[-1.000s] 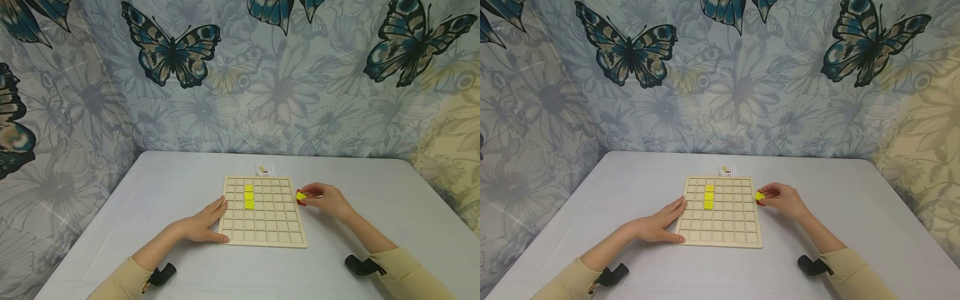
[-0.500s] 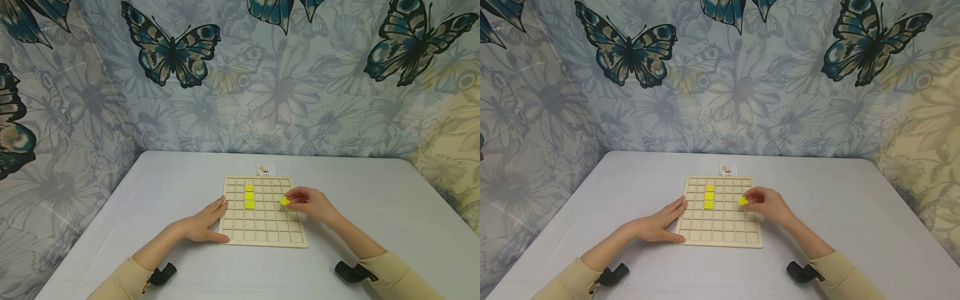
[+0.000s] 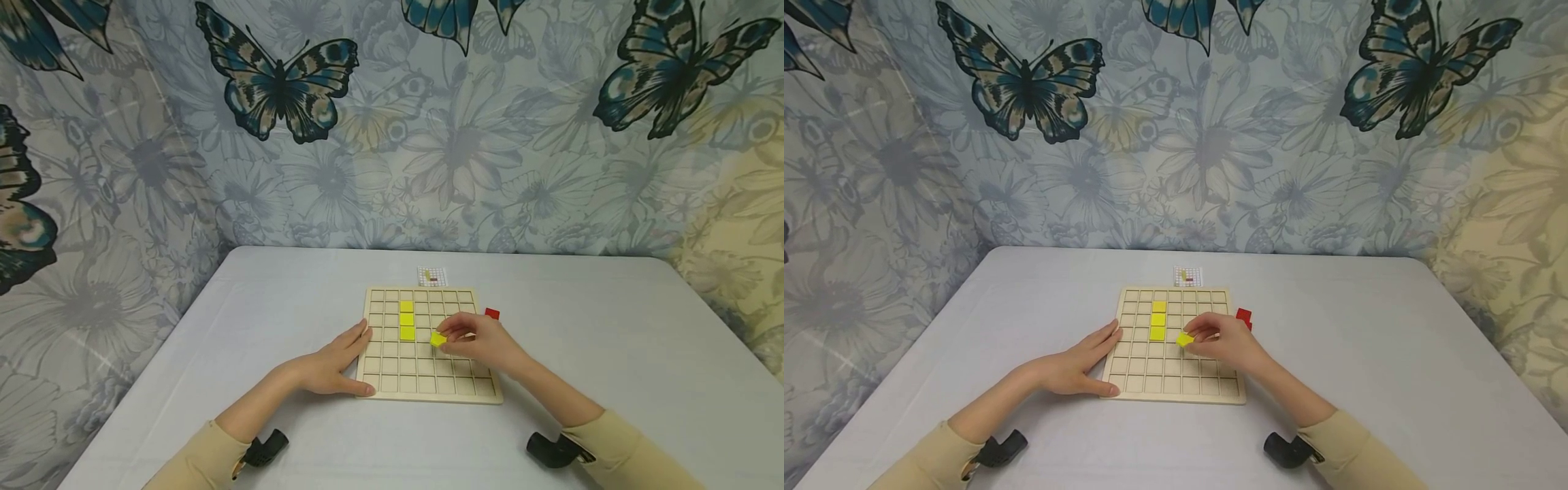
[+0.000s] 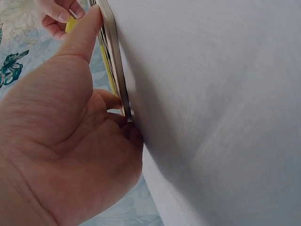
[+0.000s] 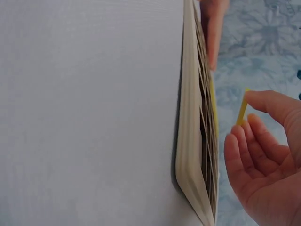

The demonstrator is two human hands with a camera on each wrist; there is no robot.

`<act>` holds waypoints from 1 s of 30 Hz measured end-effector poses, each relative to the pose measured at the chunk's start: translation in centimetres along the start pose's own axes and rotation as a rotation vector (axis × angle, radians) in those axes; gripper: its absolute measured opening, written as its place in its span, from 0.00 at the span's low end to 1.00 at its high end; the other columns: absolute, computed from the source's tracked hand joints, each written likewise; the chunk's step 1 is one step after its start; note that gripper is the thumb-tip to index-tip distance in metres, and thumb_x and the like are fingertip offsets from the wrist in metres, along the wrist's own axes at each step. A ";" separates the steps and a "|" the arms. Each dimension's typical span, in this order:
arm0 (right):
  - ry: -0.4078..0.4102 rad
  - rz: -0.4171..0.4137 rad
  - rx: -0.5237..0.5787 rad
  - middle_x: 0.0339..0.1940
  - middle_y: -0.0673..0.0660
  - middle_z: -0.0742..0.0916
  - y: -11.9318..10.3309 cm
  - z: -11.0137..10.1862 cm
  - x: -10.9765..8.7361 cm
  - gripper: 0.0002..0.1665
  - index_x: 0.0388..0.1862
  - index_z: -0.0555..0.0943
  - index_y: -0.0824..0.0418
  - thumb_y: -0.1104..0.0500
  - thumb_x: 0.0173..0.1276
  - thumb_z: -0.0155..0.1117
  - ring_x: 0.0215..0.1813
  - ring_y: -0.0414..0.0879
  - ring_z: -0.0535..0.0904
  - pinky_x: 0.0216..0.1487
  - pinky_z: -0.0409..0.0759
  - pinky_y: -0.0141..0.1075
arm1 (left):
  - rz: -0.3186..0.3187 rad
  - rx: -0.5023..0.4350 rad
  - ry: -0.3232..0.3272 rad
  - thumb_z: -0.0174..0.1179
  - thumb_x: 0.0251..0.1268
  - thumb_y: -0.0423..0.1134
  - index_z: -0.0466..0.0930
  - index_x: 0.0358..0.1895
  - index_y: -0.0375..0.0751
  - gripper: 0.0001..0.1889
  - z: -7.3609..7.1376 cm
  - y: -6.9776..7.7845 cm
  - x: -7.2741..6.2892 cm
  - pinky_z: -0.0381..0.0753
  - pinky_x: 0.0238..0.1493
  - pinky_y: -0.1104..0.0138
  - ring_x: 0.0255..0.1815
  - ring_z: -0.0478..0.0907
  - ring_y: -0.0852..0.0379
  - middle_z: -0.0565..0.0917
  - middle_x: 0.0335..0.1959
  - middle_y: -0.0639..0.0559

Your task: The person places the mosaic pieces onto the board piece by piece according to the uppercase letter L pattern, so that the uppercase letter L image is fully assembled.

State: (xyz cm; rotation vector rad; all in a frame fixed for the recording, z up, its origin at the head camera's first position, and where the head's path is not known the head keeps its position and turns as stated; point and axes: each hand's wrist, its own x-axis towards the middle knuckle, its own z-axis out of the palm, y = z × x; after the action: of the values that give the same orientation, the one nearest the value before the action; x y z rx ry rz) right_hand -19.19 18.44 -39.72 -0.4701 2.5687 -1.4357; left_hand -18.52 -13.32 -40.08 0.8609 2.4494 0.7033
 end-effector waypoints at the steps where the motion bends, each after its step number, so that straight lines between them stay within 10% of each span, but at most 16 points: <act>1: -0.008 -0.013 -0.002 0.35 0.51 0.85 0.0 0.2 0.1 0.16 0.43 0.84 0.59 0.58 0.57 0.76 0.40 0.47 0.80 0.44 0.80 0.33 | -0.002 0.000 -0.003 0.63 0.62 0.60 0.38 0.78 0.35 0.55 0.0 0.0 0.0 0.44 0.74 0.49 0.79 0.31 0.46 0.33 0.79 0.42; 30: -0.110 -0.240 -0.206 0.32 0.47 0.84 -1.3 3.6 2.1 0.10 0.36 0.84 0.58 0.63 0.57 0.76 0.35 0.40 0.77 0.42 0.81 0.32 | 0.000 0.022 0.007 0.63 0.62 0.60 0.39 0.78 0.34 0.54 0.1 0.1 0.0 0.46 0.74 0.49 0.79 0.33 0.45 0.35 0.79 0.41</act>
State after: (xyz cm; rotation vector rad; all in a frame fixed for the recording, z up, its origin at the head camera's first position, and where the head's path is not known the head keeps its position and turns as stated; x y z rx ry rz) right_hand -19.83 14.25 -40.51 -0.8886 2.6536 -1.1747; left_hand -18.47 -13.21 -40.13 0.8687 2.4672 0.6817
